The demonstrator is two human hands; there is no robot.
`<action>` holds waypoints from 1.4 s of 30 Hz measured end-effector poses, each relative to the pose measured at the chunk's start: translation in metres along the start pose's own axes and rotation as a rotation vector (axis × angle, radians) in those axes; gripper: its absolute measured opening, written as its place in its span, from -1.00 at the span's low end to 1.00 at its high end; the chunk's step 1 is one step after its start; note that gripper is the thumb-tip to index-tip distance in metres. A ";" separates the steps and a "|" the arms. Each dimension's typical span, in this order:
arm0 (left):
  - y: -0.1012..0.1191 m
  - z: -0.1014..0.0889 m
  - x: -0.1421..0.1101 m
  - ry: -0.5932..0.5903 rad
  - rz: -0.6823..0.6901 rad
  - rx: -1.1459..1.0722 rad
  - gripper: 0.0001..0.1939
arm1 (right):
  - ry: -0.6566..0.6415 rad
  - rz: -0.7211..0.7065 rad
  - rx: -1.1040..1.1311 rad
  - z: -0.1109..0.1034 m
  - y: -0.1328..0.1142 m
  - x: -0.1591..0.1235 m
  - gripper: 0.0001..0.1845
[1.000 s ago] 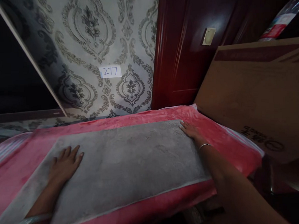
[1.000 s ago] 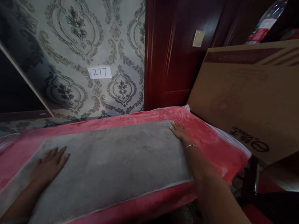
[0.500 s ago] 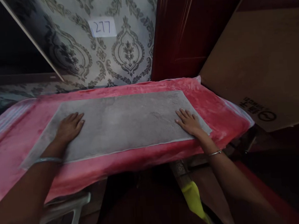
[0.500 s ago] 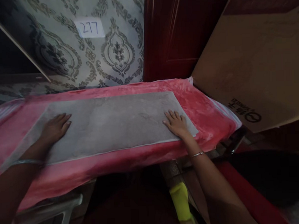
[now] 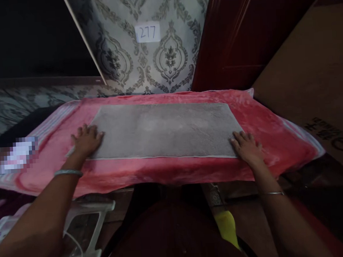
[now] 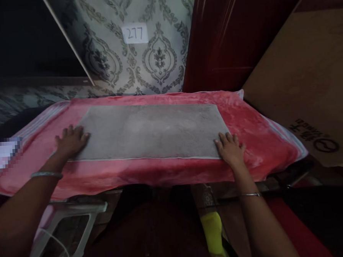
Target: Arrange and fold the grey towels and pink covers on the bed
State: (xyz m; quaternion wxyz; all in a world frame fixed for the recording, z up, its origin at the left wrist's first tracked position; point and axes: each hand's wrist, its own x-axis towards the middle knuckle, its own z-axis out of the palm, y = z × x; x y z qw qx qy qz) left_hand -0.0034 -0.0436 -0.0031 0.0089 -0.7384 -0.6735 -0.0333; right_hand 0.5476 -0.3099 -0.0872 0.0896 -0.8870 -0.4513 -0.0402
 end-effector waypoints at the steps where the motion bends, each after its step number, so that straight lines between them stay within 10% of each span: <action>1: 0.014 0.000 -0.004 0.015 0.050 -0.014 -0.32 | 0.017 -0.045 0.008 -0.002 -0.010 0.002 -0.29; 6: 0.099 0.023 -0.037 -0.098 0.552 -0.010 -0.37 | 0.015 -0.326 0.047 0.001 -0.059 0.001 -0.31; 10: 0.122 0.050 -0.066 -0.099 0.619 -0.019 -0.33 | 0.002 -0.340 -0.019 0.016 -0.062 -0.016 -0.34; 22: 0.074 0.072 -0.105 0.074 0.632 -0.127 -0.36 | 0.243 -0.277 0.040 0.030 -0.054 -0.045 -0.39; 32: -0.017 0.053 -0.073 0.152 0.250 -0.074 -0.35 | 0.216 -0.305 0.033 0.034 -0.047 -0.044 -0.26; 42: -0.052 0.062 -0.095 0.236 0.311 -0.120 -0.56 | 0.191 -0.306 0.037 0.029 -0.051 -0.048 -0.14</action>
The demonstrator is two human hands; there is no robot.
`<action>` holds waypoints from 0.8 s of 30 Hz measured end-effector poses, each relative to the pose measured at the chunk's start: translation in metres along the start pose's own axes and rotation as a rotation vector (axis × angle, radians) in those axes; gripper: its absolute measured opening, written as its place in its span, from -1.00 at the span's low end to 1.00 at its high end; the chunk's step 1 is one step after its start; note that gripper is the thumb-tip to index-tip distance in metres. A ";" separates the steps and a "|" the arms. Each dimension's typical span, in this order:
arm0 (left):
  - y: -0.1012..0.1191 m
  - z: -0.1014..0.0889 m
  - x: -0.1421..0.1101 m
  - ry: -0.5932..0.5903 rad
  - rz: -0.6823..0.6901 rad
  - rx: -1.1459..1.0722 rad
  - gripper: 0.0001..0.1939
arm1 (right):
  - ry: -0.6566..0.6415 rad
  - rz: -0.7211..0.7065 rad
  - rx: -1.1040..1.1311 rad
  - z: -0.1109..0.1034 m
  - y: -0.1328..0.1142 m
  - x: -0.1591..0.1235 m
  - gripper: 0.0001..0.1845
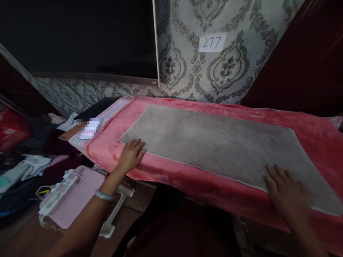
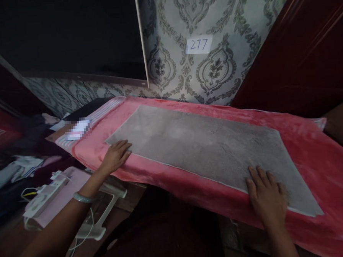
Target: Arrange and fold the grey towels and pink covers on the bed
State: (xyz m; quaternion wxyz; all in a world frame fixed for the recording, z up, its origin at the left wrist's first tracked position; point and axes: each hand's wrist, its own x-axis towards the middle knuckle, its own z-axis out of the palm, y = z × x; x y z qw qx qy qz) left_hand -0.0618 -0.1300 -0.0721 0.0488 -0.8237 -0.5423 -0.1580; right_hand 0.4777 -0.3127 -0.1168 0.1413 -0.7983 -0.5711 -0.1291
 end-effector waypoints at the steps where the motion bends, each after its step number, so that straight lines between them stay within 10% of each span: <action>1: 0.002 -0.003 0.002 0.017 0.000 -0.005 -0.60 | -0.003 0.001 0.004 0.000 0.000 0.000 -0.13; 9: 0.053 0.002 0.028 -0.010 0.168 -0.132 -0.54 | 0.004 0.001 0.008 0.002 0.001 -0.001 -0.16; 18: 0.038 -0.009 0.015 -0.038 0.222 -0.168 -0.68 | 0.028 0.005 0.053 0.005 0.003 -0.002 -0.22; 24: 0.076 -0.001 0.027 -0.012 0.289 -0.227 -0.49 | 0.062 0.005 0.072 0.005 0.000 -0.002 -0.25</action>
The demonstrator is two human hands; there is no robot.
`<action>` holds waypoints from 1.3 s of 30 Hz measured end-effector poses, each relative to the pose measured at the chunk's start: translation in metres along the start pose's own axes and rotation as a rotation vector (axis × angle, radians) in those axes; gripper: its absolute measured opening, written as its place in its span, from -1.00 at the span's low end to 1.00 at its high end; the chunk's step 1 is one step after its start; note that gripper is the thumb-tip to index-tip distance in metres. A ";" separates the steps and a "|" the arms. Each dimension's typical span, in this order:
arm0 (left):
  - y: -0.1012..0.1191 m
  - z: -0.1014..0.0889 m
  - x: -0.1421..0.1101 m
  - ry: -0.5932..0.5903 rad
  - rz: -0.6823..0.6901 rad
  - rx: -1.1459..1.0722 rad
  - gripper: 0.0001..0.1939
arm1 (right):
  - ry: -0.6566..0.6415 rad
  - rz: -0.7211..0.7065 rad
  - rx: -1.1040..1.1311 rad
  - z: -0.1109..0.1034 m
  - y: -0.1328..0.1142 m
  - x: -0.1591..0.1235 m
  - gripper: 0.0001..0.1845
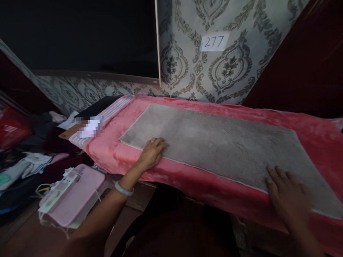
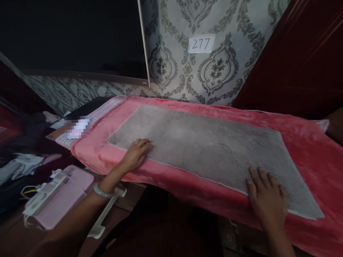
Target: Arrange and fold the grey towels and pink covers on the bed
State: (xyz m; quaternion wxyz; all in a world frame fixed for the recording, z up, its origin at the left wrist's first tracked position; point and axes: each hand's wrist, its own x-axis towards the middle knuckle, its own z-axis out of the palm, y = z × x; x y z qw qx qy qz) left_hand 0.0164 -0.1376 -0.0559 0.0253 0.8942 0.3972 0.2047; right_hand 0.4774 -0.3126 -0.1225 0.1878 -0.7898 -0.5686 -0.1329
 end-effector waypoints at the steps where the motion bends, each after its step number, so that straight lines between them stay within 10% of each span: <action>1: 0.005 0.005 0.000 -0.014 0.010 -0.002 -0.51 | -0.006 0.000 -0.006 -0.001 0.000 0.000 -0.25; 24: 0.043 0.021 0.006 -0.032 0.091 -0.114 -0.71 | -0.007 0.022 -0.066 -0.006 -0.008 0.002 -0.32; 33: 0.097 0.043 0.030 -0.030 0.257 -0.122 -0.70 | 0.047 0.028 -0.034 -0.004 -0.012 0.003 -0.42; 39: 0.085 0.040 0.030 -0.036 0.282 -0.263 -0.82 | 0.115 -0.019 0.219 -0.016 -0.001 0.004 -0.52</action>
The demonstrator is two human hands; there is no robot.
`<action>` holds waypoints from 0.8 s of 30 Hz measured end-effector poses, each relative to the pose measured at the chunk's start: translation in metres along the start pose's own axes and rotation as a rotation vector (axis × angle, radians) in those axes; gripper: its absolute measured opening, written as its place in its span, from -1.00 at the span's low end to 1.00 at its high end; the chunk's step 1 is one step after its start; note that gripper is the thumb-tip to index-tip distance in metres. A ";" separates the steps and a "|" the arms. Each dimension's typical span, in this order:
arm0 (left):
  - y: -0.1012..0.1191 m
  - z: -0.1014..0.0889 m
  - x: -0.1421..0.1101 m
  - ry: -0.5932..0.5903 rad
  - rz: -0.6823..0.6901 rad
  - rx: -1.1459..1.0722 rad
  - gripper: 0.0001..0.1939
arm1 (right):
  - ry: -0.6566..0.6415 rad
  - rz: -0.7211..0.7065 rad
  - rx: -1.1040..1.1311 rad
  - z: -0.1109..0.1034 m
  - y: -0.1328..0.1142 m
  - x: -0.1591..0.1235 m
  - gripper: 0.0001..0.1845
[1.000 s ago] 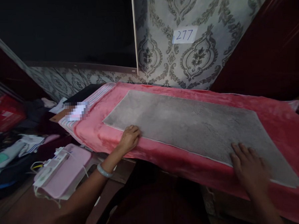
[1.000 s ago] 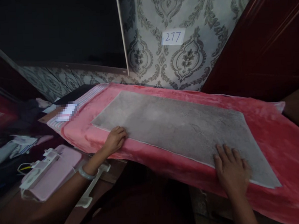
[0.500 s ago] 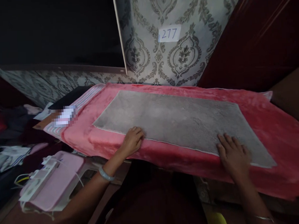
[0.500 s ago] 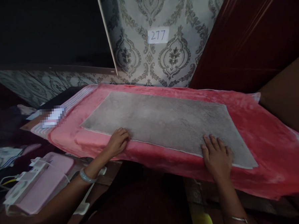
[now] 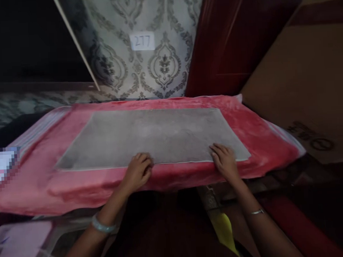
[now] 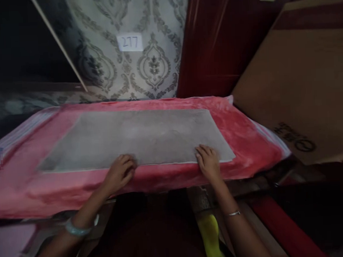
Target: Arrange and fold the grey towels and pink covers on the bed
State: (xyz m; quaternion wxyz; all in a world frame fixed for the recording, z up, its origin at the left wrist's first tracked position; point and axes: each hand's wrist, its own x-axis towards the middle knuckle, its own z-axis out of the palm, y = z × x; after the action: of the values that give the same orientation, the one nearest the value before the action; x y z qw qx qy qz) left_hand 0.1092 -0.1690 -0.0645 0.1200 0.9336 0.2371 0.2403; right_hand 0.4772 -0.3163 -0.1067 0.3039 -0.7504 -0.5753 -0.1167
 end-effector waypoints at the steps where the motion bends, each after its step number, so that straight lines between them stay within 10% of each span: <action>1: -0.001 -0.002 0.004 0.012 0.003 -0.022 -0.83 | 0.012 -0.014 0.051 -0.004 0.000 0.002 -0.55; 11: 0.038 0.031 0.058 -0.085 0.112 0.085 -0.72 | -0.160 -0.123 0.169 -0.012 -0.027 0.006 -0.70; 24: 0.064 0.049 0.098 -0.100 0.227 0.014 -0.60 | -0.128 0.003 -0.089 -0.038 0.043 0.014 -0.70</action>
State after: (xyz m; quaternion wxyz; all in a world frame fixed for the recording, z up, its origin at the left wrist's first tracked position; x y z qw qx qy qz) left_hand 0.2342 -0.1804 -0.0463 0.0972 0.9661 0.1252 0.2039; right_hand 0.5283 -0.3345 -0.0830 0.2329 -0.7700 -0.5866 -0.0933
